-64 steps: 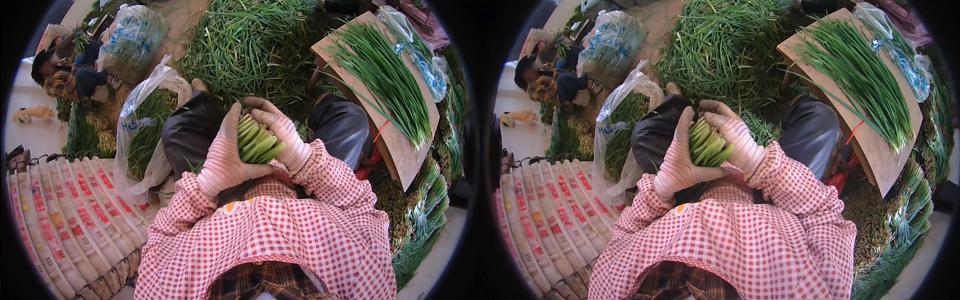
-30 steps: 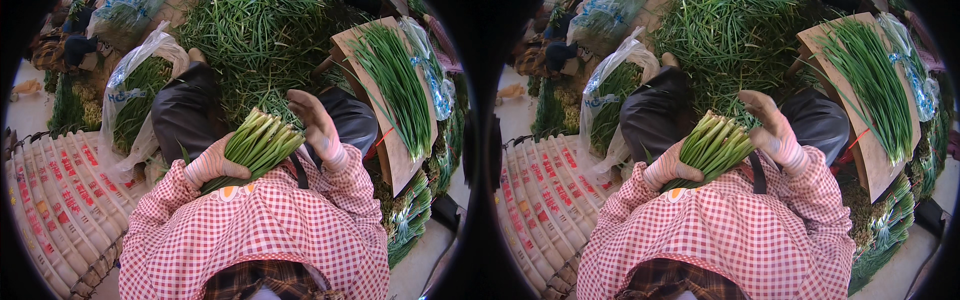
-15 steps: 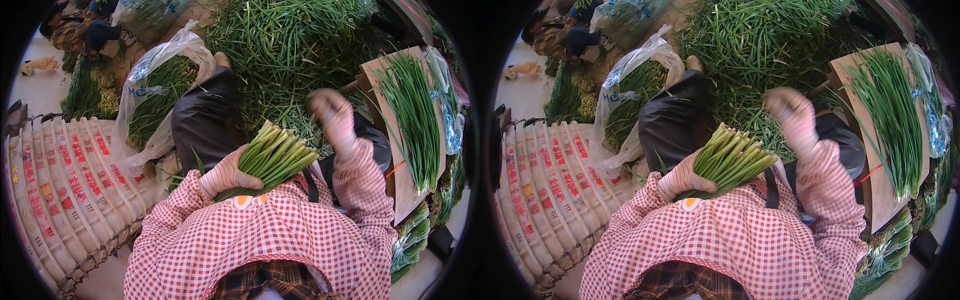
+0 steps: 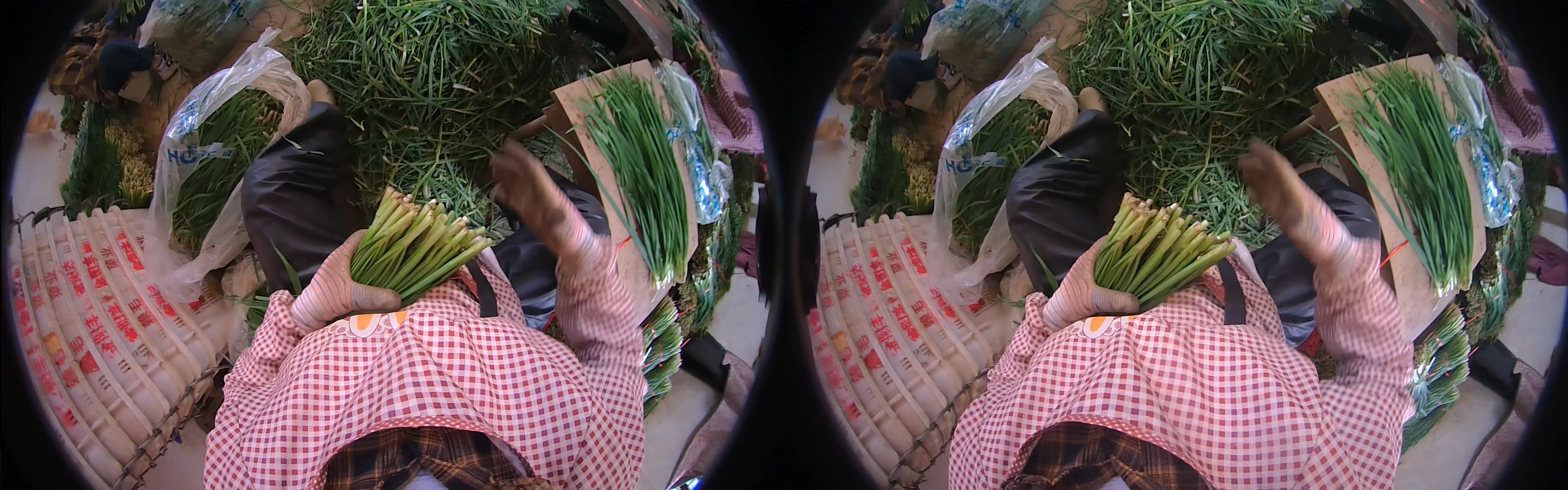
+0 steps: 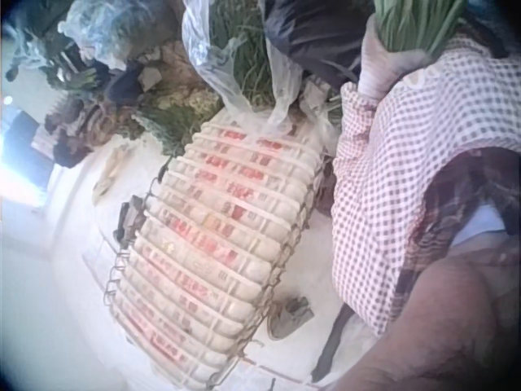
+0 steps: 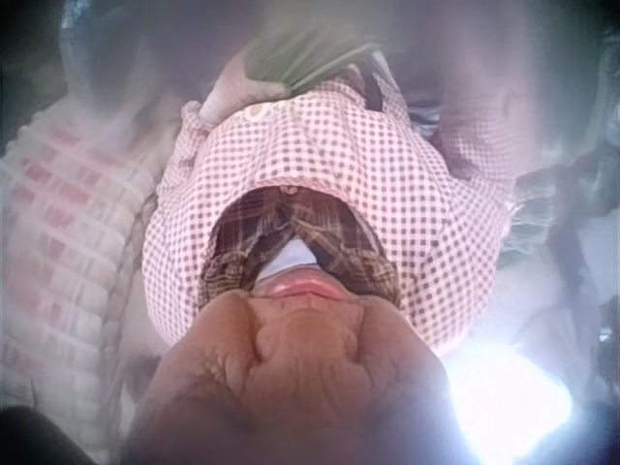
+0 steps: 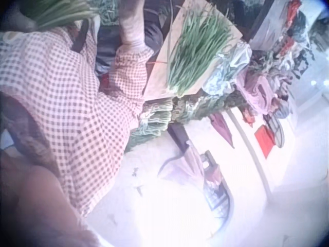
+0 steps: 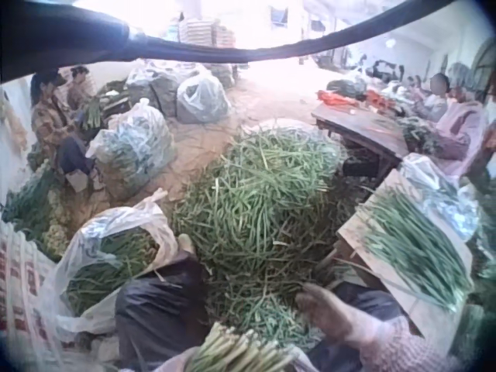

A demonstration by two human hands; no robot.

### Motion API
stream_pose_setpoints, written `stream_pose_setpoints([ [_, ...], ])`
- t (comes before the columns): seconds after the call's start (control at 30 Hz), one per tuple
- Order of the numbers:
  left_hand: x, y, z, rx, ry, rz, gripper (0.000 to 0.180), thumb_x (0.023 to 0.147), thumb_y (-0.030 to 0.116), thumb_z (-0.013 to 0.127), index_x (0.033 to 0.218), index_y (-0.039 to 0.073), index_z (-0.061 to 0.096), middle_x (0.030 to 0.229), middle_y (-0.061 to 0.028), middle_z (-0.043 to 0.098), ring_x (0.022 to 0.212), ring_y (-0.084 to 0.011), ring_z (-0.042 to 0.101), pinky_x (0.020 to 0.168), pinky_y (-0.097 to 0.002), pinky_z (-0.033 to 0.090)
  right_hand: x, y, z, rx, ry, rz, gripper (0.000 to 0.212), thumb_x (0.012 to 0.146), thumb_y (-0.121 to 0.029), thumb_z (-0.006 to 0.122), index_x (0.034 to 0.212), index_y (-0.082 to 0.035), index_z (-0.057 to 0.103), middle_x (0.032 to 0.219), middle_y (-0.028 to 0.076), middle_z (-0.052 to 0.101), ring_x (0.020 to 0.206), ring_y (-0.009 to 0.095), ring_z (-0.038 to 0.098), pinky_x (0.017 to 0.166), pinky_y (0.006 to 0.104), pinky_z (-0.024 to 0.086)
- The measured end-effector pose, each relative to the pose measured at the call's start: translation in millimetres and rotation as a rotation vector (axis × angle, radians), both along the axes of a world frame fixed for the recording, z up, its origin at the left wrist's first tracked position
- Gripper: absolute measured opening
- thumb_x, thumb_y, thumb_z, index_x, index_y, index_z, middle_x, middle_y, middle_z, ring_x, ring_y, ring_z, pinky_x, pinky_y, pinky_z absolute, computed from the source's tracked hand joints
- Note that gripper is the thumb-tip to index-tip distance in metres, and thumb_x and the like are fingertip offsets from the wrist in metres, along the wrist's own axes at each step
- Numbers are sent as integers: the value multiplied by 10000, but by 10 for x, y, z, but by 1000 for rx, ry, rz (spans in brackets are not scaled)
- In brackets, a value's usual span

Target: The person sorts a bundle of green chives by hand to remove debris, aligns the ends on a wooden board, and secures the bundle with a red tie.

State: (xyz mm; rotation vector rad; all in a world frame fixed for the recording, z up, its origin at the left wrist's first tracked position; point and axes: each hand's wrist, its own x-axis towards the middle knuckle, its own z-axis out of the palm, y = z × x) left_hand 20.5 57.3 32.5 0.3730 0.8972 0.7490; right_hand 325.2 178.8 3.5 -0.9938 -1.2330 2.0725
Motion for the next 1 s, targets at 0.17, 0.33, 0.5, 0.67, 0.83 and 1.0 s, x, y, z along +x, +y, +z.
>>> stream_pose_setpoints([
  [0.17,38,-20,19,58,-3,22,919,615,59,916,1380,10,408,1284,-92,576,1198,-181,549,1051,-356,437,-175,-784,-639,-234,223,67,1252,648,-431,890,1572,-145,96,1539,209,269,1406,309,334,1173,433,261],
  [0.33,-110,-69,-53,252,109,-210,1087,609,74,929,1492,65,295,1410,-67,496,1316,-190,460,1116,-375,371,-984,-408,170,-172,513,84,1403,511,-463,938,1570,-125,83,1561,128,294,1412,264,340,1150,429,319],
  [0.5,4,-18,-43,356,26,-306,1083,616,133,933,1495,77,302,1390,-57,505,1282,-195,480,1093,-375,395,-1083,-325,421,2,364,349,1117,546,-285,962,1477,-81,378,1411,139,485,1329,278,453,1111,416,370],
  [0.67,43,38,-99,487,122,-433,985,649,156,910,1453,37,355,1316,-62,555,1233,-184,512,1060,-359,430,-1061,-399,335,225,288,217,393,656,-6,785,1027,-19,657,994,132,673,1031,285,651,981,423,493],
  [0.83,-36,302,73,629,439,-385,1008,636,234,922,1437,5,355,1290,-107,540,1218,-201,508,1058,-343,421,-994,-437,422,45,448,-198,320,716,12,692,1017,-32,590,951,112,689,991,265,676,941,412,526],
  [1.0,-389,554,1111,1543,684,60,766,690,253,850,1308,-33,500,1185,-180,621,1042,-249,639,918,-365,516,-366,275,1260,602,472,-531,201,849,-92,651,1019,-19,574,976,166,656,923,300,667,903,438,545],
])
